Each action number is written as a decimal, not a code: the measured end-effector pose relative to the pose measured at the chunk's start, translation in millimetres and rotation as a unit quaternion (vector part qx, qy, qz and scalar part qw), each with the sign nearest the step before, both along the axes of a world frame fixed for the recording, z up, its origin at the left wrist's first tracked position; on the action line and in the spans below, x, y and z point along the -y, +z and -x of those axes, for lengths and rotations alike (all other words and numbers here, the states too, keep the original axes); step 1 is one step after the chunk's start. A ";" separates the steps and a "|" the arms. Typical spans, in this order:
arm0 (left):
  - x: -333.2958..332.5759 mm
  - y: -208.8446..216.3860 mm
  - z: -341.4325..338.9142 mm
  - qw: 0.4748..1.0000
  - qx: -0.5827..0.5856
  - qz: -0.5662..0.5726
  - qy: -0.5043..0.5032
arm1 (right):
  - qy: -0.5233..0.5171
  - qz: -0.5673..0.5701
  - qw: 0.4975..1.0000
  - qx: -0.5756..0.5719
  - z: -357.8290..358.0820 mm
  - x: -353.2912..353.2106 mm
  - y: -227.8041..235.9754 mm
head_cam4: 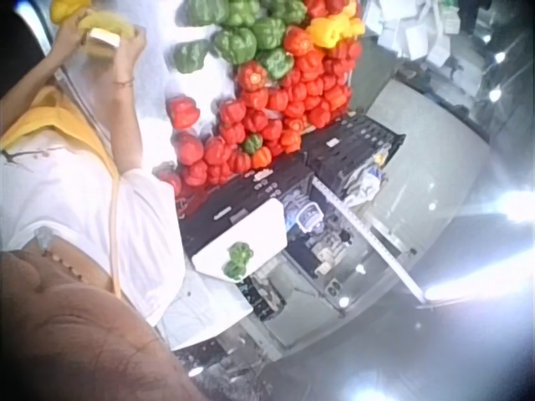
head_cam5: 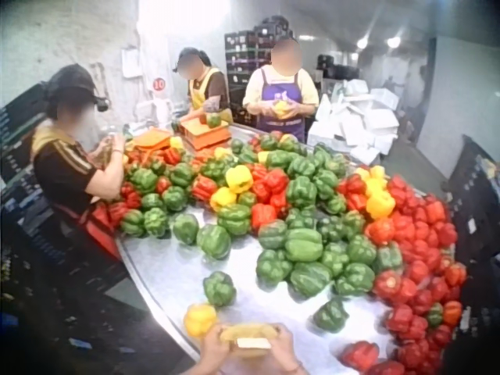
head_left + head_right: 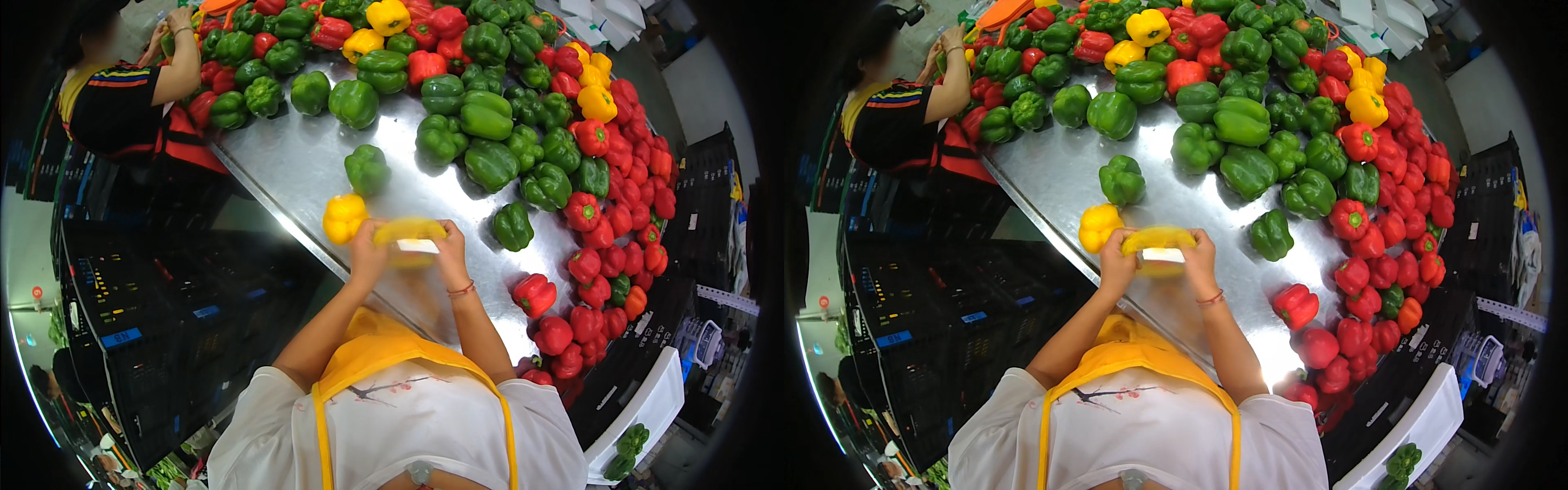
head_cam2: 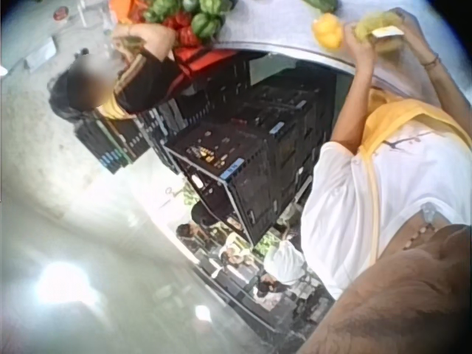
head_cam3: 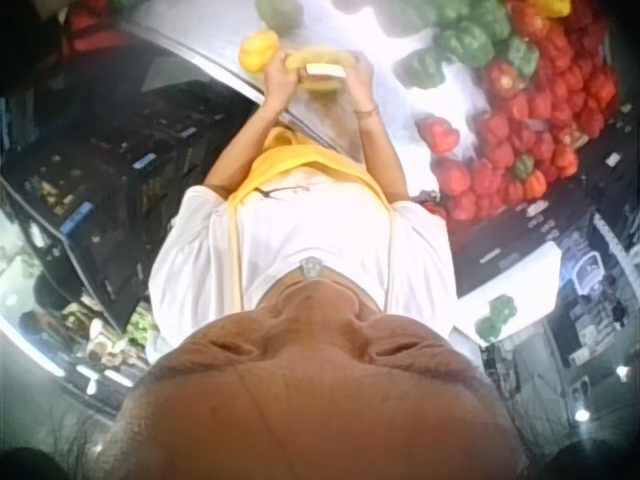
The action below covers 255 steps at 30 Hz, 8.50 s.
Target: The person takes peppers from a large pile on a table, sorts them into groups of different colors, puts them into yellow mesh bags, and ties the bags shut before placing them into a black plastic crate.
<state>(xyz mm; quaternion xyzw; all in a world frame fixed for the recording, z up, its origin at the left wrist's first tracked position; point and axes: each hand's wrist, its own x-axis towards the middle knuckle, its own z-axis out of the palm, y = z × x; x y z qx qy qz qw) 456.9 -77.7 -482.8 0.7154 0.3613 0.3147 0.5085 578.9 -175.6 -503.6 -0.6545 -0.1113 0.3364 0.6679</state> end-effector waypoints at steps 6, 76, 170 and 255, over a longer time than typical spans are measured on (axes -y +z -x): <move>-6.1 3.2 -2.3 0.993 -0.115 -0.035 -0.013 | 0.025 0.039 0.995 -0.088 -11.4 -11.4 3.0; -91.0 52.7 42.7 0.996 0.003 0.034 0.081 | 0.003 -0.054 0.995 0.080 59.1 -110.3 54.8; -171.4 -12.4 -43.2 0.972 0.068 0.224 0.024 | -0.119 -0.199 0.971 -0.067 -15.1 -151.4 54.2; -198.9 247.1 -47.3 0.730 0.413 0.112 -0.533 | -0.042 -0.229 0.710 0.664 -15.7 -111.4 233.7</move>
